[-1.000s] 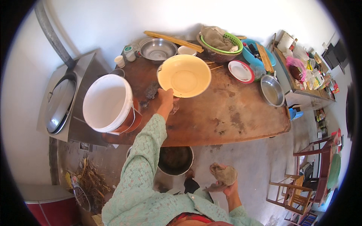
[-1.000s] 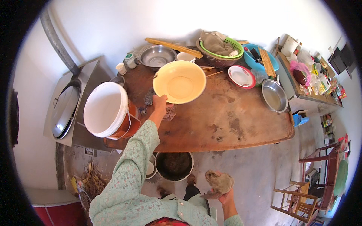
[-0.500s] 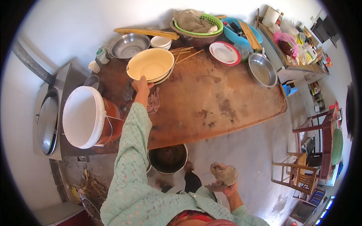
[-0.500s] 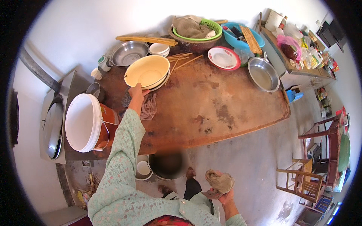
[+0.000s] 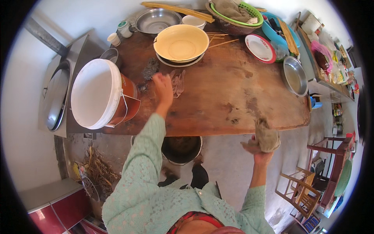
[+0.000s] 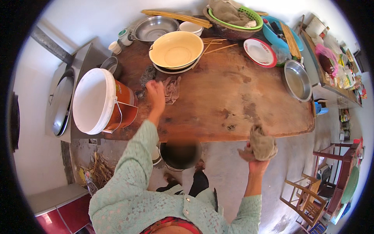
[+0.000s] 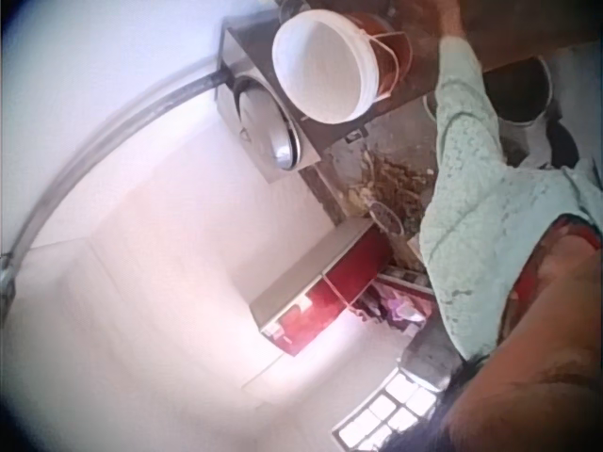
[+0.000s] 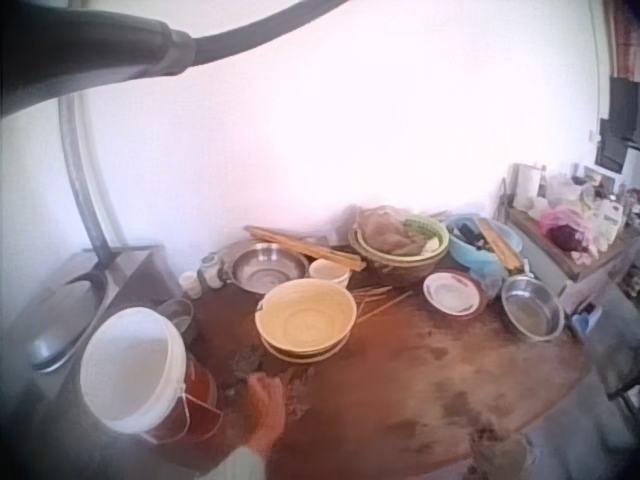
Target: The person clears a table by moving a food cover and wiping a bowl, then walks to a kitchen counter to wipe a plate and the surface. They pour liquid from a metal bowl into another bowl, then wash and dry the metal bowl using a cloth.
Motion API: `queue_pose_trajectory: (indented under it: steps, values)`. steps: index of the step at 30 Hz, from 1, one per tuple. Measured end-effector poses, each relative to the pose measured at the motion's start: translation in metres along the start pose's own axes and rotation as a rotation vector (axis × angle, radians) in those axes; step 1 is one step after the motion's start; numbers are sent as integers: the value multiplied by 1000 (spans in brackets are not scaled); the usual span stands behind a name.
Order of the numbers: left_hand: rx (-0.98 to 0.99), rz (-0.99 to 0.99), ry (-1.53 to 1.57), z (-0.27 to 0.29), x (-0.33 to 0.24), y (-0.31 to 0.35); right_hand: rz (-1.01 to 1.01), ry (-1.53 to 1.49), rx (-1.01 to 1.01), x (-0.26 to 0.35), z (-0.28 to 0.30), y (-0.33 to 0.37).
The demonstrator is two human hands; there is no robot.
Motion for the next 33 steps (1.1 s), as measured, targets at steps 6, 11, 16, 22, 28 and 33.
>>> queue_pose_trajectory:
  steps: [6,11,16,22,28,33]
  values:
    - [345,-420,-786,73,45,91,-90,777,-314,-113,16,-101]
    - [414,-322,-848,77,56,92,453,1874,-208,-202,-88,-94]
    - [321,-296,-741,85,62,88,592,1887,121,-269,-220,-65]
    - [312,-194,-652,84,58,82,496,1781,225,-337,-348,-88]
    - [313,-309,-706,82,70,87,926,1784,608,-363,-375,-135]
    - [315,-279,-733,80,68,88,1023,1739,628,-285,-285,-121]
Point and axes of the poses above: each hand's wrist, its own y-axis away from the middle knuckle, its own z-axis out of the back of the hand, x = y × z, the point moved 4 cm from there along -y, towards the middle knuckle, and after that the axes turned 11 degrees about y, right-handed, at the moved point
